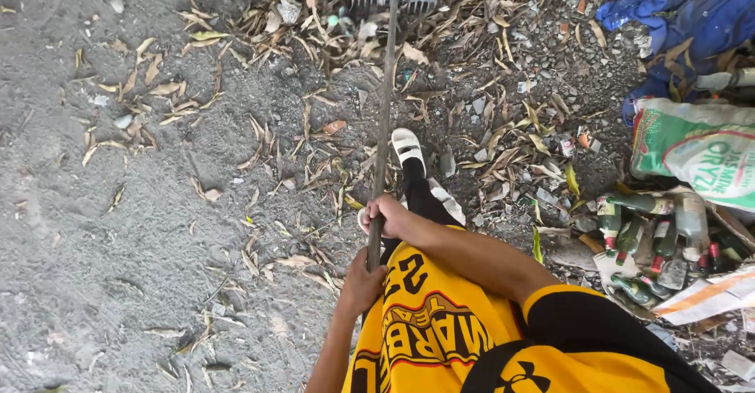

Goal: Raking dry leaves and debris into a pile using a garden rake

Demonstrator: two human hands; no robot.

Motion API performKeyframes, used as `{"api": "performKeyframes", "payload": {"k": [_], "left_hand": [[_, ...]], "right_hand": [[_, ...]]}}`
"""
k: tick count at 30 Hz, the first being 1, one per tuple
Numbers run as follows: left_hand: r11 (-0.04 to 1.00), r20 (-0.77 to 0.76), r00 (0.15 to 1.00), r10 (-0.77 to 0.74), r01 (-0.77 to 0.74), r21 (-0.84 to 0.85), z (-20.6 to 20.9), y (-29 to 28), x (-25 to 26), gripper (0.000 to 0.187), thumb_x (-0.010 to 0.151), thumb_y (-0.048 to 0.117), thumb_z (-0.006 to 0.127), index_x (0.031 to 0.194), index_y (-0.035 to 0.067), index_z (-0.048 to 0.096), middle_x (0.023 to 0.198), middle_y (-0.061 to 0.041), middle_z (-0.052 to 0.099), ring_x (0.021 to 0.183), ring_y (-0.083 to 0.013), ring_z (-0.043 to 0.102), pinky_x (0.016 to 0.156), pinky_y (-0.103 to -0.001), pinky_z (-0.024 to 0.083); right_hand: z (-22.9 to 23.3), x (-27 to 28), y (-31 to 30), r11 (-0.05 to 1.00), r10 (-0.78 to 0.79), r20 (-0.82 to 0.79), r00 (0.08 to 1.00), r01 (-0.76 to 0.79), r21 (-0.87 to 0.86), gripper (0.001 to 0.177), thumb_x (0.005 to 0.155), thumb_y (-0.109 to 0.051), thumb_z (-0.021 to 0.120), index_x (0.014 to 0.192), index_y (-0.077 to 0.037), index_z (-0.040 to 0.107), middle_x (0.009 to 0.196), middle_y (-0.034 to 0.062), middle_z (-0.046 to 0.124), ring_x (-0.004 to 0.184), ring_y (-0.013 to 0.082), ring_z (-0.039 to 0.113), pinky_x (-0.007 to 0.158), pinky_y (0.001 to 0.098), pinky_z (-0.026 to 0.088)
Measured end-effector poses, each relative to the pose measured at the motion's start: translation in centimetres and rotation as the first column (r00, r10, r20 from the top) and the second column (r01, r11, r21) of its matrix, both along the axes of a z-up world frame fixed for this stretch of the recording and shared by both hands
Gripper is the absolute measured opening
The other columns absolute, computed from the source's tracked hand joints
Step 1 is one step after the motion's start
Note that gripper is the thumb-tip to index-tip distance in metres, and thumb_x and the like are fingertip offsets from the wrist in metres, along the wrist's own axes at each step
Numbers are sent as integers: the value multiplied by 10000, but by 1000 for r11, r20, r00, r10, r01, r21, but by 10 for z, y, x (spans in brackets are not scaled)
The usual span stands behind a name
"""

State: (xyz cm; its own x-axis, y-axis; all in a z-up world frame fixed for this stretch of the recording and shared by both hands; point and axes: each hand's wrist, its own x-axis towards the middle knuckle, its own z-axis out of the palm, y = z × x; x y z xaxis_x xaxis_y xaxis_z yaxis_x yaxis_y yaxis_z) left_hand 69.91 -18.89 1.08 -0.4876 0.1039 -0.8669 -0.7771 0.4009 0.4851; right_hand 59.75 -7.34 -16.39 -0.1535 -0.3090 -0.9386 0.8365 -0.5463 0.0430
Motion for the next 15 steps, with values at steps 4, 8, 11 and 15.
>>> {"api": "performKeyframes", "payload": {"k": [4,8,11,15], "left_hand": [[997,-59,996,-63,65,29,-7,34,-57,500,867,330,656,1267,38,584,1046,-291,664,970,-462,678,820,-563,491],[979,-314,949,-44,103,175,-61,83,-174,393,902,235,617,1204,-11,560,826,-198,669,711,-334,655,668,-458,500],[940,-444,896,22,132,314,-93,125,-267,293,953,104,532,1188,-71,527,614,-131,631,428,-197,611,426,-335,505],[970,-468,875,-122,205,130,-212,155,-340,315,918,162,559,1146,-54,555,779,-193,642,641,-322,683,544,-475,530]], "right_hand": [[49,-55,45,999,42,-118,992,-41,11,118,574,30,485,661,-48,499,572,117,510,574,293,597,591,460,597],[89,-136,105,983,160,-401,902,-110,145,490,826,-271,661,1217,-153,390,1194,127,459,1062,322,552,830,447,513],[130,-173,134,934,292,-487,824,-135,331,855,982,-384,667,1653,-238,158,1656,177,247,1432,420,333,1054,537,370],[144,-197,150,934,247,-484,839,-75,348,718,1023,-300,630,1628,-184,261,1634,241,277,1501,463,276,1182,637,281]]}}
